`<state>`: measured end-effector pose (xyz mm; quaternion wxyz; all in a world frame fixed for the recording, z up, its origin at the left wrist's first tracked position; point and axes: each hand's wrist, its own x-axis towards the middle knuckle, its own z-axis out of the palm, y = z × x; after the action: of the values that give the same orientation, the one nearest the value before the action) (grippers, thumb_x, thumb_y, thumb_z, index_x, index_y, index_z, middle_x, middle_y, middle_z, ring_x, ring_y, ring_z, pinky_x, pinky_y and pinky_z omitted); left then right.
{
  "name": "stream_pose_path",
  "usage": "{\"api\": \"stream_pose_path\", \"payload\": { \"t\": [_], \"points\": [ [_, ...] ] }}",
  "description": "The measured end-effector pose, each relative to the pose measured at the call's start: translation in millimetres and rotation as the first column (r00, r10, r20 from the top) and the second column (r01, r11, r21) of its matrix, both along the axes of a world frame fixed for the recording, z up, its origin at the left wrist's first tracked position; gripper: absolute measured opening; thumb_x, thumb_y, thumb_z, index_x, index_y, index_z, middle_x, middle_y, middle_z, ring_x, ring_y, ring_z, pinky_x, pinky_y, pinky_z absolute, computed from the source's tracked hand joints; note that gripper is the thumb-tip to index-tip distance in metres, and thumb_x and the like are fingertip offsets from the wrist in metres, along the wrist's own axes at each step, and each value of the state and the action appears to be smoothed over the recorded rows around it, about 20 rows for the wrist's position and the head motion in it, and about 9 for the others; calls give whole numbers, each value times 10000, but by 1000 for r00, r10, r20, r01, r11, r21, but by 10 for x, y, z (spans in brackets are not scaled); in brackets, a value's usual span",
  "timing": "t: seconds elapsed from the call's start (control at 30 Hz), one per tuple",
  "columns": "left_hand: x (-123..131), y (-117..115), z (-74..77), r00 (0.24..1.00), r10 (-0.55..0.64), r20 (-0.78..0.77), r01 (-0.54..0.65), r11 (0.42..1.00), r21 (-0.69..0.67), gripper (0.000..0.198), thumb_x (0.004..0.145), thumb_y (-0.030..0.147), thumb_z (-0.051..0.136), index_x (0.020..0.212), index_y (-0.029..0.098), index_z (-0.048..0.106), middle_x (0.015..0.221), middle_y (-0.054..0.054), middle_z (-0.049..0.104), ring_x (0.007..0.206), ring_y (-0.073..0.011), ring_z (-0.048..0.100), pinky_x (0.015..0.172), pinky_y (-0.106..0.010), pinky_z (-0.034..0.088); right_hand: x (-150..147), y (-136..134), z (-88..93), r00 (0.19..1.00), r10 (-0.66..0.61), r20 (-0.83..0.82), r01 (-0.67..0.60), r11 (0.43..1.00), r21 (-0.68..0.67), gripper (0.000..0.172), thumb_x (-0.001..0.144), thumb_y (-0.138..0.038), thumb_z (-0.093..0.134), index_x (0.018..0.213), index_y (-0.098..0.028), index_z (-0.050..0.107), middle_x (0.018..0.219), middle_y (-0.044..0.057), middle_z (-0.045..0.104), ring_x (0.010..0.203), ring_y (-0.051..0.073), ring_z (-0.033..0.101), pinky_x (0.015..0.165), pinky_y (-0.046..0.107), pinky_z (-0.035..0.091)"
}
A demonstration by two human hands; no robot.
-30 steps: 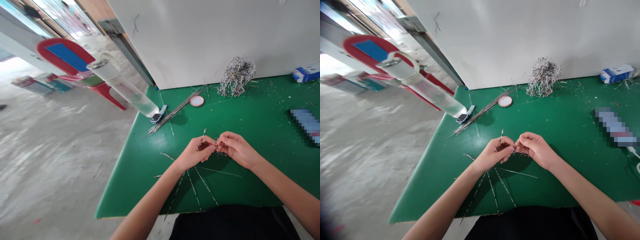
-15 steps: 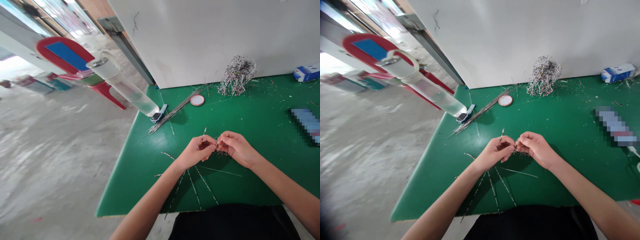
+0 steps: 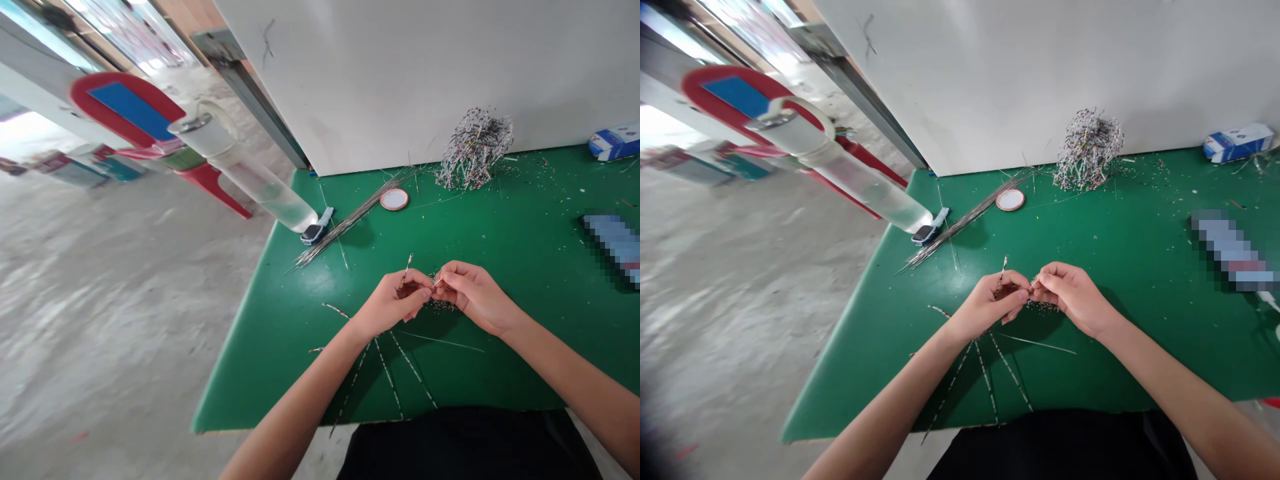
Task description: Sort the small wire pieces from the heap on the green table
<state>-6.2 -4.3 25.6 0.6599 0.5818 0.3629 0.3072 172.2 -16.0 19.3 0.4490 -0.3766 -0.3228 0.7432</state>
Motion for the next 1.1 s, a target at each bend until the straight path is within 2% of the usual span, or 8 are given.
{"api": "stream_pose_path", "payload": {
  "t": [0.43,0.77,0.93,1.1],
  "points": [
    [-1,-1,23,1000,11,-23,-11,1000,-7,159,830,309,576,834,151,568,534,77,450,428,-42,407,409,-173,340,7,-10,-32,1000,-19,12,18,998,61,183,759,-366,753,743,-214,653,776,-8,648,722,117,610,811,343,540],
    [5,3,43,998,6,-57,-7,1000,-8,182,822,339,576,832,157,570,522,75,452,425,-45,403,414,-182,342,-6,-11,1,996,-53,66,48,996,69,223,712,-394,781,713,-213,650,746,-8,665,693,117,617,774,326,550],
    [1,-2,30,998,12,-55,-12,1000,3,175,823,332,578,820,157,564,518,78,459,414,-40,399,409,-180,336,18,-11,-2,985,-42,165,25,995,101,212,738,-397,751,748,-211,649,756,10,676,715,141,631,755,342,539],
    [-6,2,5,1000,23,9,-23,1000,-10,155,843,301,580,858,151,546,550,78,469,410,-33,395,394,-169,325,74,-17,25,903,-10,430,-104,965,241,155,797,-368,690,783,-214,673,741,18,664,678,153,600,641,314,491]
  ]
}}
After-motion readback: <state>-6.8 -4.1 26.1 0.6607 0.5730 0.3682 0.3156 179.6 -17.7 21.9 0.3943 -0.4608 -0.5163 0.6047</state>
